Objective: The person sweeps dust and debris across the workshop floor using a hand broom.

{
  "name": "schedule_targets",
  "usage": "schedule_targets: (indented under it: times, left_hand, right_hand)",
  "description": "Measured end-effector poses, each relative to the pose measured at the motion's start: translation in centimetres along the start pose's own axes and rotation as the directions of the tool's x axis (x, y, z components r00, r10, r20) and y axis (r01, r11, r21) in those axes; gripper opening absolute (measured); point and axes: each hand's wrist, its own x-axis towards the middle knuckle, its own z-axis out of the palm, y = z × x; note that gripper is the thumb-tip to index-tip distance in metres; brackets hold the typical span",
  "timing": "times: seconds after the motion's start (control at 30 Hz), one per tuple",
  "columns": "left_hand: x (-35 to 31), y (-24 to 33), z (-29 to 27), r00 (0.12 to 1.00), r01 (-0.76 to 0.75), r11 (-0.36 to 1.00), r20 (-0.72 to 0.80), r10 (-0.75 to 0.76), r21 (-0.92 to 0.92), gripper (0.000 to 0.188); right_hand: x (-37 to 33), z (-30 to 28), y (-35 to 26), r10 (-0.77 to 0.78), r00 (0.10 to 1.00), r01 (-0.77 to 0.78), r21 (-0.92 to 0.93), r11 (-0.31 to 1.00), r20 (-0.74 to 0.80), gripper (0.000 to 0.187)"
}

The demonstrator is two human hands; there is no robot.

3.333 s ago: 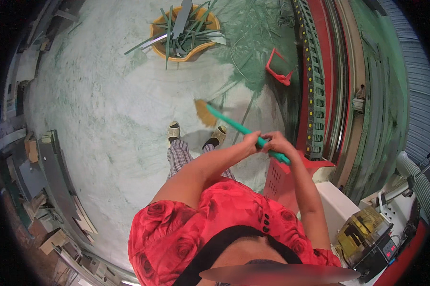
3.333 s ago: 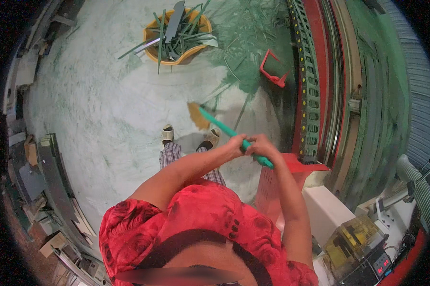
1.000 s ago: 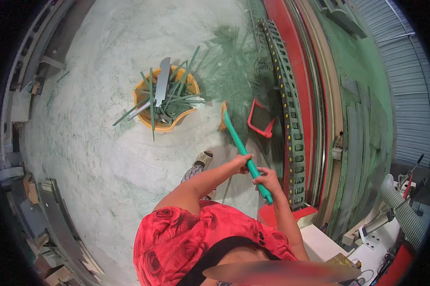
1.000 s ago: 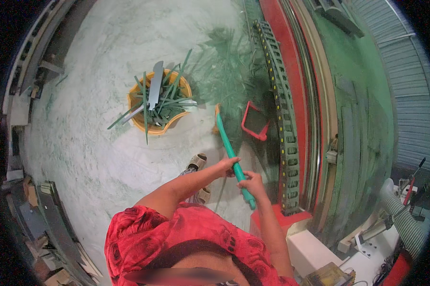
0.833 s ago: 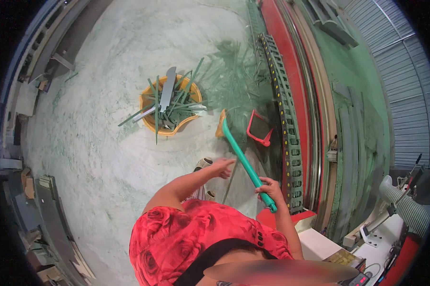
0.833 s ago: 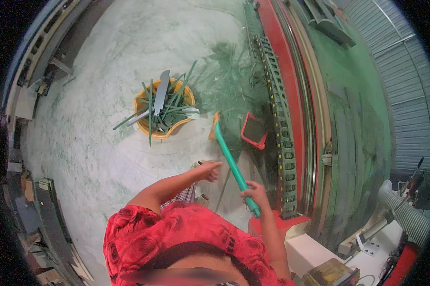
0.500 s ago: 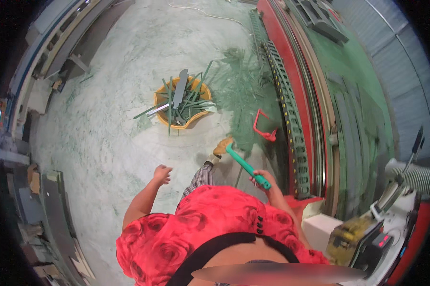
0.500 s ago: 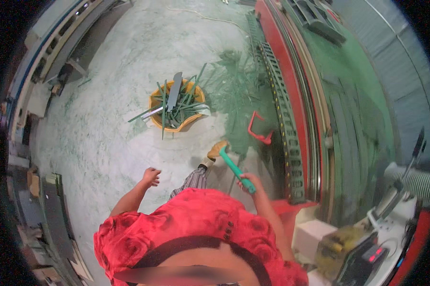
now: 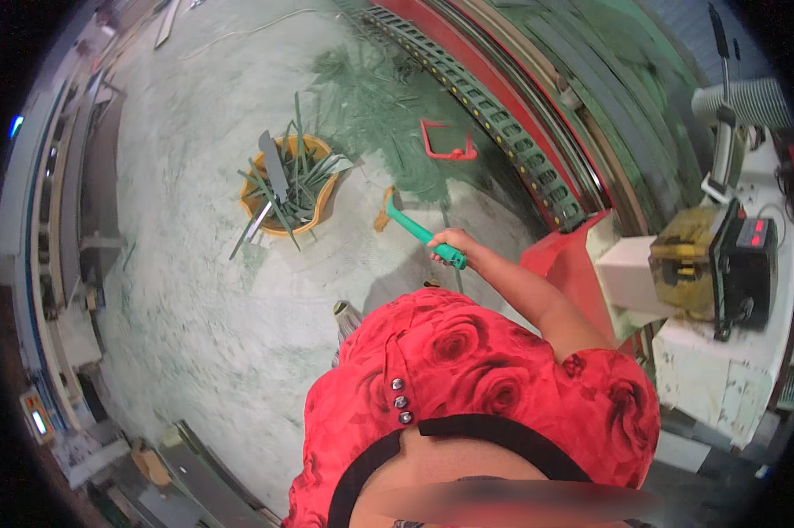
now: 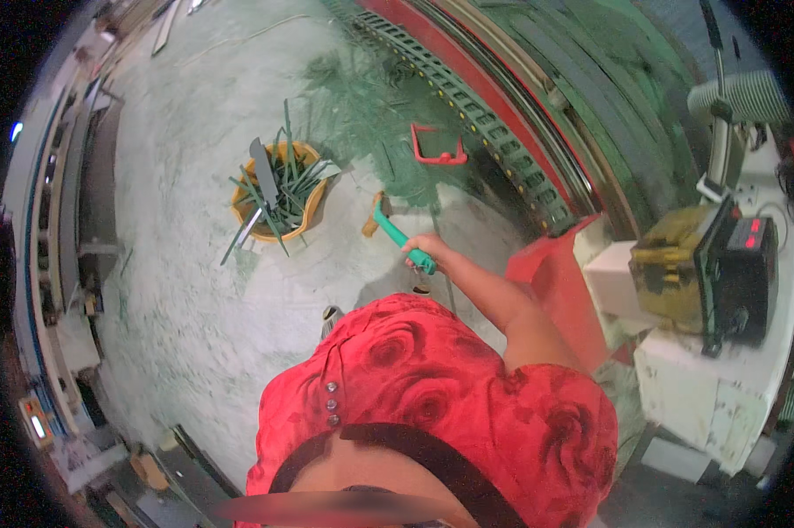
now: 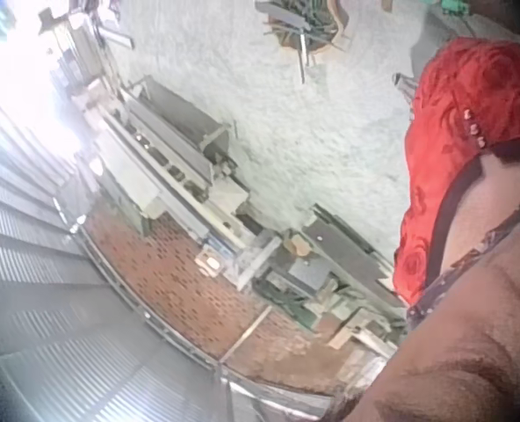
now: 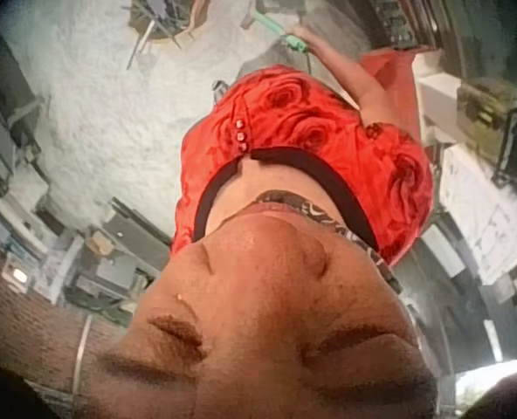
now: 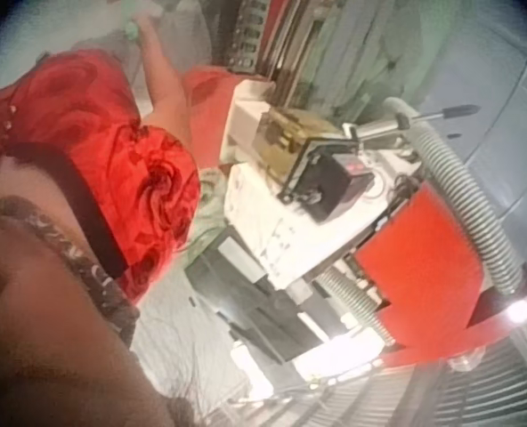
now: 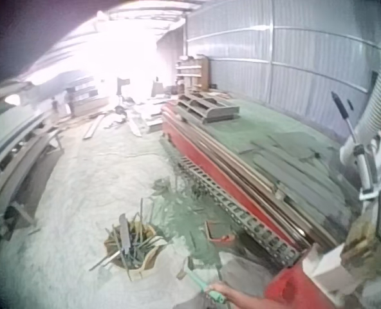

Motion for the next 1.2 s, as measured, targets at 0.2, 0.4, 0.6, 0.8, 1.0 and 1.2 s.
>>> schedule_targets:
  times: [0.2,0.4,0.6,0.8,1.0,1.2]
  left_hand:
    - [4.1,7.2,-7.0,0.996,-0.094,0.991,0.017,0.093,0.095,0.041]
    - [9.0,13.2,-15.1,0.987,-0.161,0.979,0.044,0.156,0.129,0.044]
    - [11.4,17.1,-20.2,0.976,-0.215,0.972,0.065,0.210,0.099,0.048]
    - [12.4,18.6,-21.9,0.966,-0.255,0.967,0.051,0.255,-0.003,0.052]
    - [17.4,15.1,-19.0,0.941,-0.306,0.952,0.152,0.302,0.006,0.052]
    - [20.0,18.8,-17.2,0.906,-0.376,0.923,0.244,0.346,0.085,0.052]
  right_hand:
    - [-0.3,5.4,1.5,0.024,0.990,-0.014,0.071,0.997,-0.138,0.024]
    - [2.2,13.4,4.4,0.015,0.969,0.015,0.122,0.992,-0.245,0.021]
    - [4.0,20.1,6.2,0.032,0.949,0.013,0.140,0.990,-0.312,0.025]
    - [2.5,22.9,3.3,0.012,0.935,0.001,0.034,0.999,-0.355,0.019]
    - [3.0,20.9,1.7,0.044,0.954,-0.025,0.071,0.997,-0.296,0.016]
    - [6.9,20.4,1.6,0.091,0.949,-0.064,0.098,0.993,-0.301,0.014]
